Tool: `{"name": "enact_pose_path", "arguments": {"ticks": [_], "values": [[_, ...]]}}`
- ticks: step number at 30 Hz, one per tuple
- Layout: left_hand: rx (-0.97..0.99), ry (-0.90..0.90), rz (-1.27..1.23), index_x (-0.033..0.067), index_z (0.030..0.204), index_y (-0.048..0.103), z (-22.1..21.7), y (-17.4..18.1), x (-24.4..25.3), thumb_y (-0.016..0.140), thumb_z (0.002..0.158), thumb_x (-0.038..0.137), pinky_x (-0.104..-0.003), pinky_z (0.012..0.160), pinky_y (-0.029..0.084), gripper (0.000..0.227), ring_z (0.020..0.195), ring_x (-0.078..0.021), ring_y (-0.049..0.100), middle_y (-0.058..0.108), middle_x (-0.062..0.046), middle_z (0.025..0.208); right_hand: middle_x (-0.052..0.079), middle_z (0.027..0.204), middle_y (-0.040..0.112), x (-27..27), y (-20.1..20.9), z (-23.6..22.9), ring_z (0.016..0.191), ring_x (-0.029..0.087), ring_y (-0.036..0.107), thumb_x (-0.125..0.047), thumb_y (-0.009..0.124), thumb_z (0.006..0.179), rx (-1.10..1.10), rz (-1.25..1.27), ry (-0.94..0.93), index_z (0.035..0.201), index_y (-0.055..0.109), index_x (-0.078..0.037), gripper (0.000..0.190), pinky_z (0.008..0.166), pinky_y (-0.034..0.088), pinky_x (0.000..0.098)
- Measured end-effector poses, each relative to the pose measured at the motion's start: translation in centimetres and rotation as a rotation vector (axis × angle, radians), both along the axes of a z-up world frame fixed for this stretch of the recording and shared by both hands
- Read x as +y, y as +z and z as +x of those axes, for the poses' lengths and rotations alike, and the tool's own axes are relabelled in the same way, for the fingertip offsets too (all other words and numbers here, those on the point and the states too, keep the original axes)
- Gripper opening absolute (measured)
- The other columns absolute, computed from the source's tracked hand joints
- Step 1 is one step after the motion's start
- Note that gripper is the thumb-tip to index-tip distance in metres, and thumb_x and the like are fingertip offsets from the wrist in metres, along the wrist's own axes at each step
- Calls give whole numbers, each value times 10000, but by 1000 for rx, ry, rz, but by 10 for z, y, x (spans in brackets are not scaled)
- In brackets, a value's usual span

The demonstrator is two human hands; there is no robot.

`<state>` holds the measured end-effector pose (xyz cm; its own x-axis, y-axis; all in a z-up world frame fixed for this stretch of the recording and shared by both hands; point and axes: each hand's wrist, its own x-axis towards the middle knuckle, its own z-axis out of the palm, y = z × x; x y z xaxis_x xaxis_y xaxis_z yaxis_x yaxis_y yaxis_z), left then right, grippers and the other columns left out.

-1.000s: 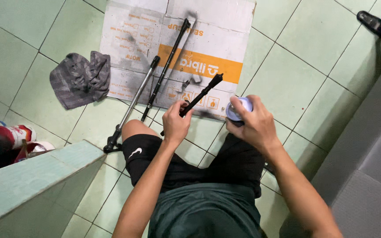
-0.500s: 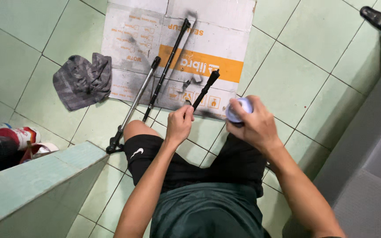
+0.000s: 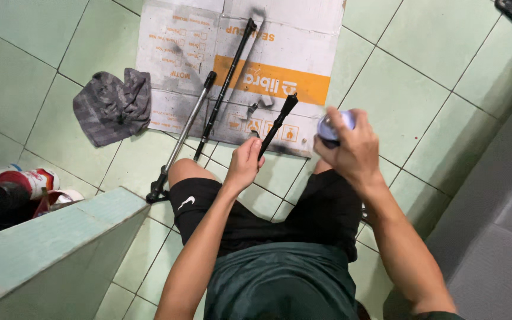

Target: The person wipes a black pole and its various attachments by hand and with a cloth while sitting on the floor.

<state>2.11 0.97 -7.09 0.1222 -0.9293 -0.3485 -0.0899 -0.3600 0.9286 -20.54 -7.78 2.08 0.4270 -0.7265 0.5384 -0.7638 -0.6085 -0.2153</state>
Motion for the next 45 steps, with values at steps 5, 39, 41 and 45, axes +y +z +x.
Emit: {"name": "enact_pose_path", "arguments": {"ticks": [5,39,41,45], "values": [[293,74,118,74,1019,541,-4,11,3,291,999,160,-200,291,305,265,314,-104,365,398,-46,475,154,1004,498,-9,-4,-12,786,340,634,-269,814,651,-104,68,-26,1293,511,-145,721,643,536,423],[1083,420,342,79,1032,491,-15,-22,-9,393,1010,310,-167,432,336,252,494,-48,380,402,18,727,95,924,500,12,-137,19,913,317,531,-240,745,830,-358,659,-265,1021,542,-64,330,820,411,446],[959,423,318,66,1032,507,-22,-28,-7,396,1011,292,-238,513,456,253,549,-115,513,494,-38,731,64,737,532,39,-126,32,699,224,536,-268,699,872,-520,954,-204,952,612,-82,221,683,433,358],[744,403,244,48,1029,518,-33,-28,-5,411,1008,250,-312,701,586,229,772,-196,681,662,-147,839,55,564,594,73,-81,55,380,131,529,-146,636,861,-799,1477,-1,922,692,-69,113,420,454,254]]}}
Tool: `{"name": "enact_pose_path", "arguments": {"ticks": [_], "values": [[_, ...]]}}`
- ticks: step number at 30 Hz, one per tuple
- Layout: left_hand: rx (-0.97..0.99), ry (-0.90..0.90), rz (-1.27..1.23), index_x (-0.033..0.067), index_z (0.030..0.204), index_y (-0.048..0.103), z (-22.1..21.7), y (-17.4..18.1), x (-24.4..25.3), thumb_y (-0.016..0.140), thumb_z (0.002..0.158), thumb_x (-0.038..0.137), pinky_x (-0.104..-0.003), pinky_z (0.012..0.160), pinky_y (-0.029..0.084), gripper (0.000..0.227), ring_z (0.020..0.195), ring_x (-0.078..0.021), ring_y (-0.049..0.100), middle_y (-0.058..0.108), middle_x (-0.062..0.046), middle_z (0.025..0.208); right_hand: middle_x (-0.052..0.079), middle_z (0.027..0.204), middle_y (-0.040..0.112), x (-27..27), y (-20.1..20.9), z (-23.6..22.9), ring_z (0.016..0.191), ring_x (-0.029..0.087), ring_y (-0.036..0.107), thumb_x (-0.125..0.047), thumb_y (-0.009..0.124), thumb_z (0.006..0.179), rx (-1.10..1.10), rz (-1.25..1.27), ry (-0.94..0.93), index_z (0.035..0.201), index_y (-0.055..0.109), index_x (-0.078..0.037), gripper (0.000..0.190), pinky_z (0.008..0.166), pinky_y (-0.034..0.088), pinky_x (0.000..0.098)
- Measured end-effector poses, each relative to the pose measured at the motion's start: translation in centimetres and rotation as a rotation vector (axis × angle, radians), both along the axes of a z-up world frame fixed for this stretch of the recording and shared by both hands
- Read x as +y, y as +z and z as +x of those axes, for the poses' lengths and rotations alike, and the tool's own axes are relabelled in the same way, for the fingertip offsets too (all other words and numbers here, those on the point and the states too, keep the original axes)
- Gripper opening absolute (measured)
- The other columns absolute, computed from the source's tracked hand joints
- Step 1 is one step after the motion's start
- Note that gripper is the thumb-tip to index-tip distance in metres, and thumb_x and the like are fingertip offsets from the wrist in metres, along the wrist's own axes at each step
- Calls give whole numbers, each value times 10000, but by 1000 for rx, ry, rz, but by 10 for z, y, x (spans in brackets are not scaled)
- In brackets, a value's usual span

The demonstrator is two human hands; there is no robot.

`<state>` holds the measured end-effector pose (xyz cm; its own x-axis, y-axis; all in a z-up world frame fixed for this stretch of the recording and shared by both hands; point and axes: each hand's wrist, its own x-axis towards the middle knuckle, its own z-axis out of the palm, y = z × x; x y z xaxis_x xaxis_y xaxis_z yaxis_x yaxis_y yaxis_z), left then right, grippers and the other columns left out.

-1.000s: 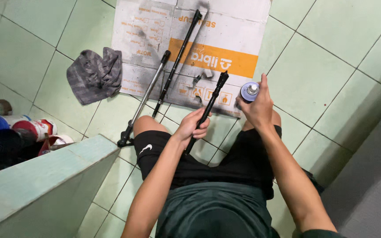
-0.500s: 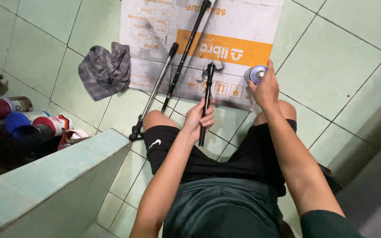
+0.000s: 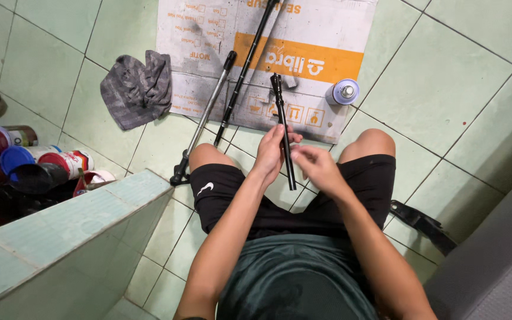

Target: The person wipes a black pole and its various attachments by hand and with a cloth while sitting on the floor.

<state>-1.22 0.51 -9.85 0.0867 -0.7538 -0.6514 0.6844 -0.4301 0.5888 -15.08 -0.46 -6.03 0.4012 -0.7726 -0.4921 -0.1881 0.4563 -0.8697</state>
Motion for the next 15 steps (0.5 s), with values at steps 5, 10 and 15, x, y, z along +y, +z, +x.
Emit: {"name": "enact_pose_path", "arguments": {"ticks": [5,10,15], "values": [[-18,-28,-8,69,1049,500,-4,4,7,398,1016,262,-302,710,588,221,797,-186,686,679,-152,888,-48,580,560,9,-33,-1,451,21,476,-181,651,861,-51,95,69,887,690,-105,90,423,392,177],[-68,-93,-29,76,1052,532,-3,13,10,415,1013,265,-286,658,583,225,731,-162,690,678,-134,860,-59,531,474,13,-17,3,423,8,427,-118,574,899,-179,189,97,805,621,-80,111,392,327,142],[-329,-192,8,97,1089,624,15,-58,18,472,996,318,-294,736,552,285,898,-162,654,681,-85,976,-5,508,438,7,-5,3,404,74,436,-146,536,941,-193,210,45,821,586,-50,161,382,345,188]]}}
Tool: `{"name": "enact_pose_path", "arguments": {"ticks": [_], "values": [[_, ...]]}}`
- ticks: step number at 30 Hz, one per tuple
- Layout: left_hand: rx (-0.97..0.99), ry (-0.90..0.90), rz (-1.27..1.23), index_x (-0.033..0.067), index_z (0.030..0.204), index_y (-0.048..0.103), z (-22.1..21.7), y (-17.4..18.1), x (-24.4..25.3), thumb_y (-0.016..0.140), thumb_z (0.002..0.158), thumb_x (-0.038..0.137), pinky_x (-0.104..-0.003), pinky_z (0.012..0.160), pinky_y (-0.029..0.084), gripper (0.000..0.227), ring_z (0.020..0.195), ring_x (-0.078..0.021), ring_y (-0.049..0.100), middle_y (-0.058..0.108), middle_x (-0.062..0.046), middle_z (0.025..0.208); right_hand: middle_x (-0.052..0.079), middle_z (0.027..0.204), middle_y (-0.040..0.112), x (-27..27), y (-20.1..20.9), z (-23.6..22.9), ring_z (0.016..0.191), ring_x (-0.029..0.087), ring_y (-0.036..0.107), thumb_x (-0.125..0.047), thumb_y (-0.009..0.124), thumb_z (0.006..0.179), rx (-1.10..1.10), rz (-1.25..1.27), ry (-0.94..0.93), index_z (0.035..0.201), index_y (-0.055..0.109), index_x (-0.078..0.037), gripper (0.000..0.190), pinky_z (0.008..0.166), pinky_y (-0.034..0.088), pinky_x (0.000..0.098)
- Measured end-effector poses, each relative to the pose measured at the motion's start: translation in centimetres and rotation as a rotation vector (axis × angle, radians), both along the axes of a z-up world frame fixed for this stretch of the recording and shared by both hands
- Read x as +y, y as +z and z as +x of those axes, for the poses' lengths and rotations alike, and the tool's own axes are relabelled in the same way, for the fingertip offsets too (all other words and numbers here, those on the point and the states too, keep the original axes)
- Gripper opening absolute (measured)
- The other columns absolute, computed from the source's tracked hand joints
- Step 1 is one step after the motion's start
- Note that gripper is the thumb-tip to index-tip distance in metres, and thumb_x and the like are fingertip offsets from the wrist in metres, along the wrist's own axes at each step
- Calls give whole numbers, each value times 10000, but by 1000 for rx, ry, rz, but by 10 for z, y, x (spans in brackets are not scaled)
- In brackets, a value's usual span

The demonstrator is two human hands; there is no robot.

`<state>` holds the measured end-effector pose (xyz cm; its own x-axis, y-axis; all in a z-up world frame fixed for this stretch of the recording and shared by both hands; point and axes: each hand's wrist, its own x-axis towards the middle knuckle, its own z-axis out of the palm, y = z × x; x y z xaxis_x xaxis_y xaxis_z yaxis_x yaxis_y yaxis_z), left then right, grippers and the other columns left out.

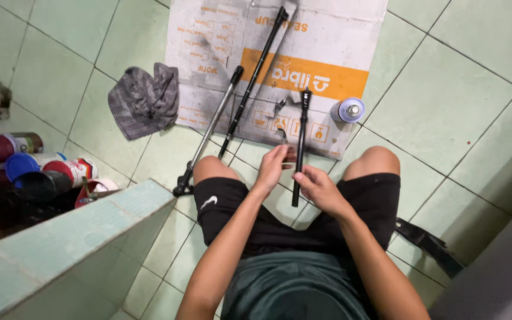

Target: The person wipes a black pole and its various attachments by hand and with a cloth while sitting on the floor.

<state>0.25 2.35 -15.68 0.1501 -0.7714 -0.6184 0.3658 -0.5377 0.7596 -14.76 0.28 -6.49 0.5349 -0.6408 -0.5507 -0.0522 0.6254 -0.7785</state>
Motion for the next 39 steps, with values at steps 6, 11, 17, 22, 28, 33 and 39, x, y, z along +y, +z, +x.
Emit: {"name": "enact_pose_path", "arguments": {"ticks": [6,11,17,22,28,33,39], "values": [[-807,-212,85,34,1083,590,82,-56,-10,495,940,328,-498,808,484,341,945,-411,617,648,-230,972,28,466,461,-17,-16,-19,408,109,416,-165,559,926,139,-80,85,776,570,-59,184,405,339,207],[-1210,-374,140,100,1076,578,124,-83,-23,535,892,344,-475,817,483,308,940,-354,608,620,-141,973,44,479,503,-27,-15,-23,420,123,431,-146,610,890,227,-52,90,778,592,-43,154,419,360,229],[-1365,-439,147,110,1124,531,125,-79,-68,587,847,297,-485,835,471,339,973,-349,570,549,-114,1056,74,560,541,-35,-43,-20,486,163,491,-181,692,824,427,-83,96,782,601,-25,185,484,402,276],[-1439,-420,145,96,1151,507,113,-69,-100,643,810,276,-466,813,472,409,985,-322,544,513,-110,1101,101,653,600,-44,-72,-4,638,302,612,-333,671,834,711,-244,201,809,588,-79,269,618,468,398],[-1427,-481,239,48,1157,477,112,-83,-125,644,835,245,-430,823,478,413,974,-299,565,525,-120,1050,130,637,615,-51,-71,4,716,394,630,-369,655,825,818,-340,283,772,562,-96,293,663,478,457],[-1317,-385,87,37,1079,509,133,-106,-128,537,895,152,-480,759,509,218,893,-363,611,570,-146,963,135,678,641,-56,-61,-2,712,362,648,-329,658,820,803,-266,211,823,590,-104,235,650,487,449],[-959,-334,-216,-11,1167,525,159,-7,-102,441,975,225,-525,818,466,316,950,-484,573,592,-286,976,60,456,537,-88,-63,-1,452,215,558,-283,585,919,516,-240,-47,785,583,-74,249,533,455,330]]}}
